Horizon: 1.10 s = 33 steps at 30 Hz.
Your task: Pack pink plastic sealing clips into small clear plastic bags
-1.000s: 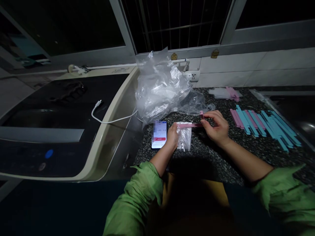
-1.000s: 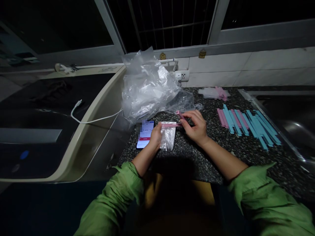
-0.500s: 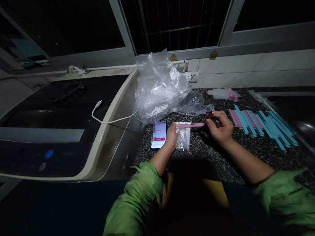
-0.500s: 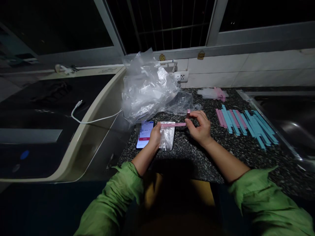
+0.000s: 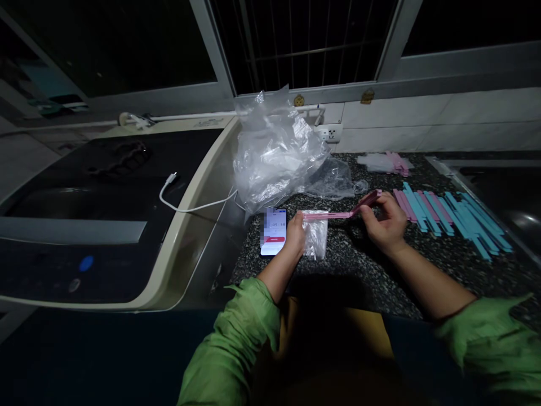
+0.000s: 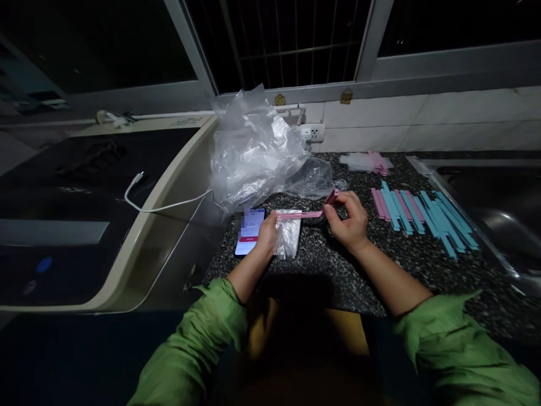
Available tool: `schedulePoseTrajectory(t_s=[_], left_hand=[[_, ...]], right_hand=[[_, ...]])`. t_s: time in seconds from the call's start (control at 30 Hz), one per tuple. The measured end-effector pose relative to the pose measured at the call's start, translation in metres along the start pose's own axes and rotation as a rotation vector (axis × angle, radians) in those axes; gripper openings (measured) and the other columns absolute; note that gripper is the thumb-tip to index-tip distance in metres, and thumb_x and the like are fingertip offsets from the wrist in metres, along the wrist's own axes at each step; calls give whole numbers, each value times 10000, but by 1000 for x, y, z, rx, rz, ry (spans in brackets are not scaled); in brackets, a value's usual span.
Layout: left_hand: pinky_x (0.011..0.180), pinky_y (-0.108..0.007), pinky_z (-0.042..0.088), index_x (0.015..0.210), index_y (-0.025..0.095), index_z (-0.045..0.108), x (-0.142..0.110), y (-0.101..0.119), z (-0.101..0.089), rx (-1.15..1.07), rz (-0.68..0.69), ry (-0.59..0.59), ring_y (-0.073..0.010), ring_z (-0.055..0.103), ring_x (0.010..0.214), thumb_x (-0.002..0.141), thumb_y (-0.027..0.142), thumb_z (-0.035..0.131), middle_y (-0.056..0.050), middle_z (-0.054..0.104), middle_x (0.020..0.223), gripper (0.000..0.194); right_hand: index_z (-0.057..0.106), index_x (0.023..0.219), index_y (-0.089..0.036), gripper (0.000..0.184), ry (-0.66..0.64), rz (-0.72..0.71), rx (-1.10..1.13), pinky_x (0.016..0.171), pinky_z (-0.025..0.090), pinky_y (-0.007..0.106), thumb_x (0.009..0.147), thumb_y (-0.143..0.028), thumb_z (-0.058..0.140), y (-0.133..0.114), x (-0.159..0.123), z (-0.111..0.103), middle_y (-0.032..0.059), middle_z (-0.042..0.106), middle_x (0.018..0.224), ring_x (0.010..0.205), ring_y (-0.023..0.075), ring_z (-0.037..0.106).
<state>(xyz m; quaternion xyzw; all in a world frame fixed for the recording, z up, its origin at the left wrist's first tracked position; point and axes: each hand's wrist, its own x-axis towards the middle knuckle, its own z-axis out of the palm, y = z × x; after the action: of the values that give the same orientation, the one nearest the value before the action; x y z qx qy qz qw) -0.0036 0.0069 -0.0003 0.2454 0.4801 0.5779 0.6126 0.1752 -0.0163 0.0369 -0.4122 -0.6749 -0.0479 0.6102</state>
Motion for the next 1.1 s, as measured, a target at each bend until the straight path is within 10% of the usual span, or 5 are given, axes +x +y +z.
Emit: schedulePoseTrajectory(t_s=[1.1], left_hand=[[617, -259, 423, 648, 148, 582, 1, 0, 1, -53, -52, 1, -130, 542, 547, 698, 498, 637, -2, 591, 585, 358]], right_hand=[[588, 816, -211, 164, 76, 166, 64, 625, 514, 378, 835, -362, 528, 7, -9, -5, 66, 638, 747, 676, 205, 612]])
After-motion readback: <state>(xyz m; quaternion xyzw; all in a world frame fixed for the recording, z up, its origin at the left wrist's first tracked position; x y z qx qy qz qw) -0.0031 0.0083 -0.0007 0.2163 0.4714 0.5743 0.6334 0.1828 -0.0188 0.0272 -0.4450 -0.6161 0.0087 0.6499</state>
